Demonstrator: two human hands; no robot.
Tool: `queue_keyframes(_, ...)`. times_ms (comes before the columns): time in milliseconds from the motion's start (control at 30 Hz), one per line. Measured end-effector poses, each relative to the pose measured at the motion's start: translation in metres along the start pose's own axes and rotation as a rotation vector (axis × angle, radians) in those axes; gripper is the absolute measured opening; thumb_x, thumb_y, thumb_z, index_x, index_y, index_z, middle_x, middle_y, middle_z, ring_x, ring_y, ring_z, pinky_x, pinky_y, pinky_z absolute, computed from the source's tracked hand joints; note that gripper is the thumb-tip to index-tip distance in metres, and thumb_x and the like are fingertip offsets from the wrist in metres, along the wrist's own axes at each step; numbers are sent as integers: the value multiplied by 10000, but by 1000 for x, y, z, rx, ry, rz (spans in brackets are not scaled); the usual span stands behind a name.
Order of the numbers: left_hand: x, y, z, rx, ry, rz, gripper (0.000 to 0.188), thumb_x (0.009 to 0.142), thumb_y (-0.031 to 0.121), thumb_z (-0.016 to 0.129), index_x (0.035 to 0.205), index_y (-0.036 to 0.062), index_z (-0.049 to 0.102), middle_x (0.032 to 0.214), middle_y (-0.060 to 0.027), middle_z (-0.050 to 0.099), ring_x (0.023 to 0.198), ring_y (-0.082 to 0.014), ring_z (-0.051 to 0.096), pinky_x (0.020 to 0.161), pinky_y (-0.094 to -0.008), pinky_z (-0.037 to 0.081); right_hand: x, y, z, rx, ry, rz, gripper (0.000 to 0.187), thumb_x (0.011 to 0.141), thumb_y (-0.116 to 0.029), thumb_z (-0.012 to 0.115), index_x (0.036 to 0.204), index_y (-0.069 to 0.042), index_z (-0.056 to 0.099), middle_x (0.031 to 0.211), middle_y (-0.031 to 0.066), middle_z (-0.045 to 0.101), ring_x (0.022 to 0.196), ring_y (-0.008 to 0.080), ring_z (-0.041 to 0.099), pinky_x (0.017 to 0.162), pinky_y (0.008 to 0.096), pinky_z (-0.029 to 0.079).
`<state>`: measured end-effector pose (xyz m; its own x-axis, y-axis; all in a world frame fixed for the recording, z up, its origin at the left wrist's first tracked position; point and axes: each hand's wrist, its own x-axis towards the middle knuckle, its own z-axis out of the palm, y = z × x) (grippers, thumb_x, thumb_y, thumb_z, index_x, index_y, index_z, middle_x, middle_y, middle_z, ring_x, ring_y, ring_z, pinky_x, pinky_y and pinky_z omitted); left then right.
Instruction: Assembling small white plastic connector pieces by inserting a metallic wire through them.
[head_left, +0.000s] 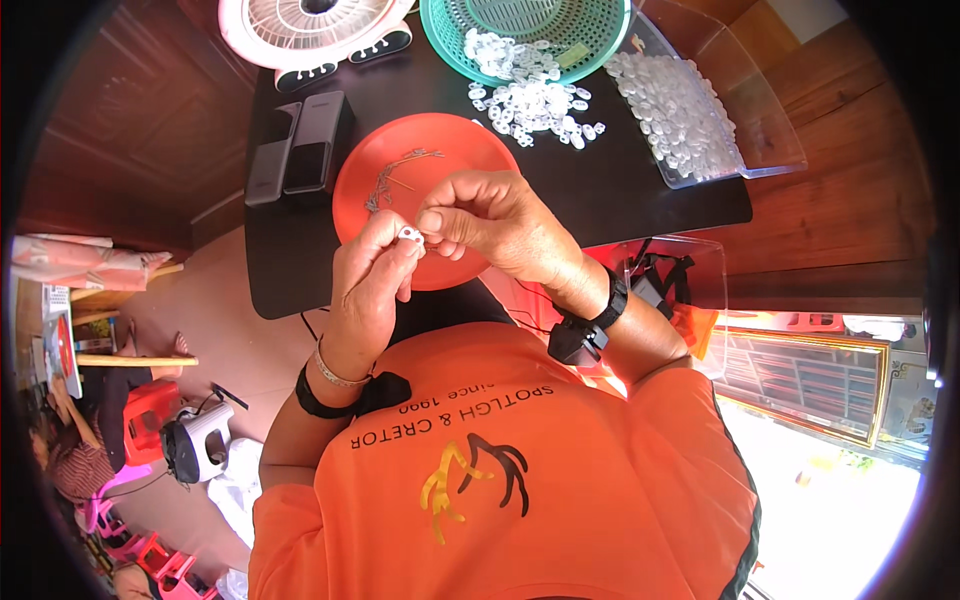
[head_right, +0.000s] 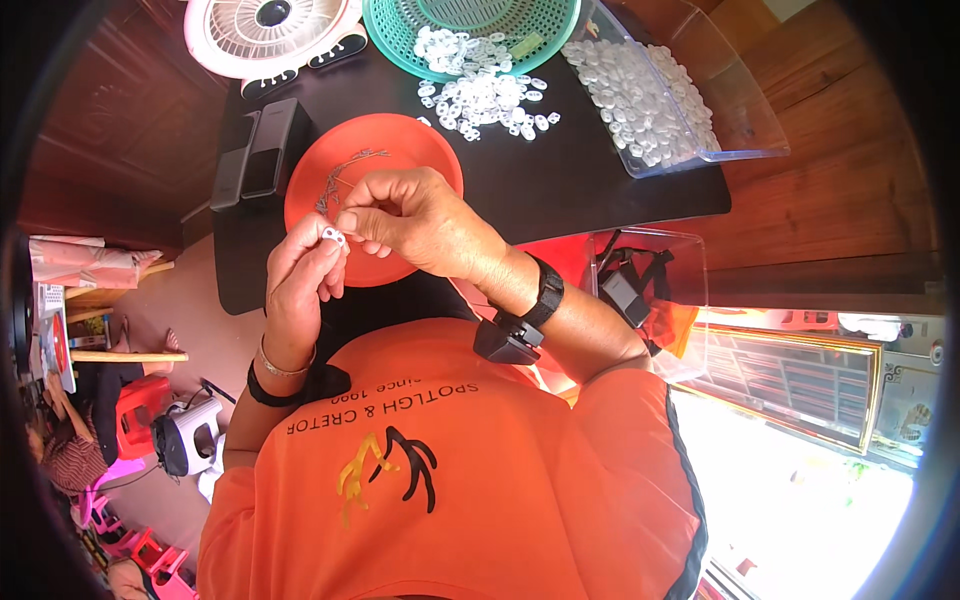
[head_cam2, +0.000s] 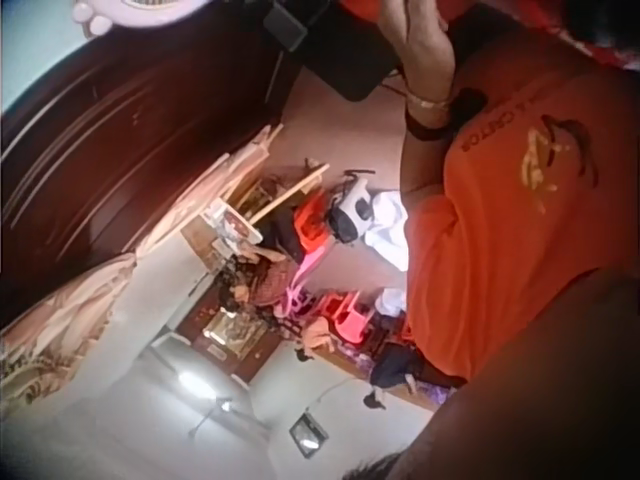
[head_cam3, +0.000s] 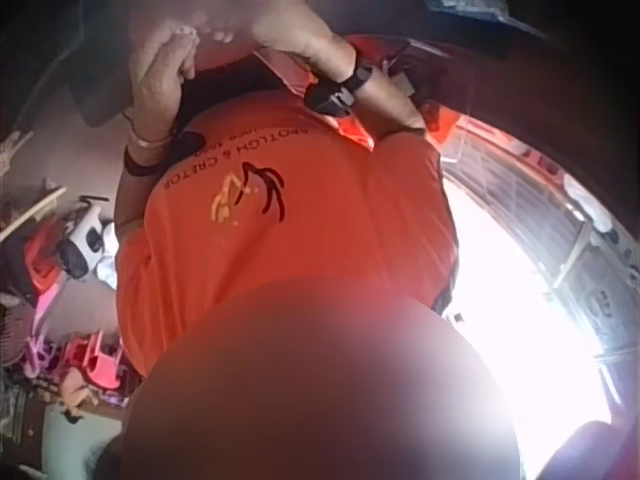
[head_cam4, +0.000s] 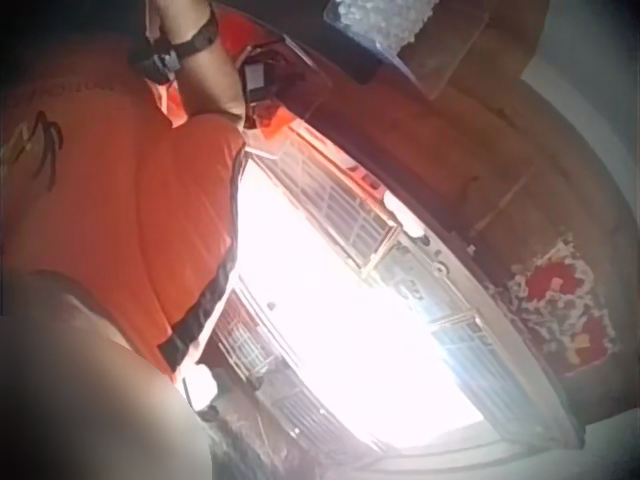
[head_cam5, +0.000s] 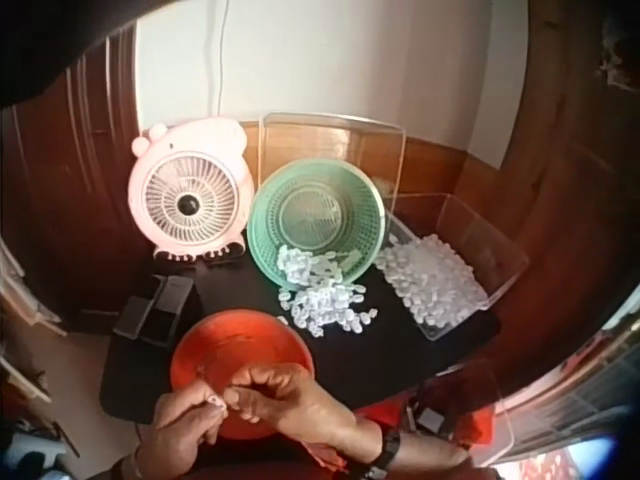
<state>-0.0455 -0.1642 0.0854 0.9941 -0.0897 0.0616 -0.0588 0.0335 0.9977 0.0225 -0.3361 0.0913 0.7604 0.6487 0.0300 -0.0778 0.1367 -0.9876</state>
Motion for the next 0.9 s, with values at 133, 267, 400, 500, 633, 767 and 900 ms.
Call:
queue_keyframes(133,-1,-1,0,32,0,-10,220,942,185,488,790,26,498,630,22,426,524,-40,367,473,-208,314,-1,-1,2,-48,-8,4,125,927,-105,595,921,13,636,795,21,621,687,68,547,626,208,474)
queue_keyframes(267,-1,0,0,33,2,-18,229,934,191,496,774,28,493,632,21,429,522,-39,368,473,-205,313,-1,1,1,-69,24,2,132,927,-117,598,924,11,631,781,12,612,685,61,538,625,206,468)
queue_keyframes(400,-2,-5,-1,27,4,-28,233,929,193,501,764,29,482,626,20,425,517,-37,364,465,-203,305,-1,1,3,-88,1,-1,129,929,-117,596,920,8,625,774,6,603,684,58,535,626,200,462)
queue_keyframes(500,-2,-6,-1,35,-1,-33,217,924,183,483,757,44,472,617,22,418,509,-40,361,458,-202,294,-2,1,4,-129,-7,26,110,926,-100,597,910,6,620,778,2,597,695,55,534,628,203,458)
queue_keyframes(633,-3,-11,-2,54,-12,-30,182,921,165,462,789,41,483,615,26,401,504,-43,341,453,-201,296,-3,5,7,-249,24,-112,78,911,-65,609,891,11,615,760,-5,592,690,52,528,621,209,450)
queue_keyframes(767,-5,-15,0,36,-11,-25,174,921,165,461,819,27,493,620,29,391,506,-38,328,449,-200,300,-5,8,11,-320,87,-175,67,898,-43,613,868,17,609,738,2,593,672,48,519,597,215,439)
queue_keyframes(900,-7,-17,-3,166,5,26,178,912,162,466,805,23,496,623,32,402,506,-29,326,447,-197,289,-7,7,15,-352,87,-190,64,887,-25,609,834,12,605,744,18,607,666,55,523,573,226,432)
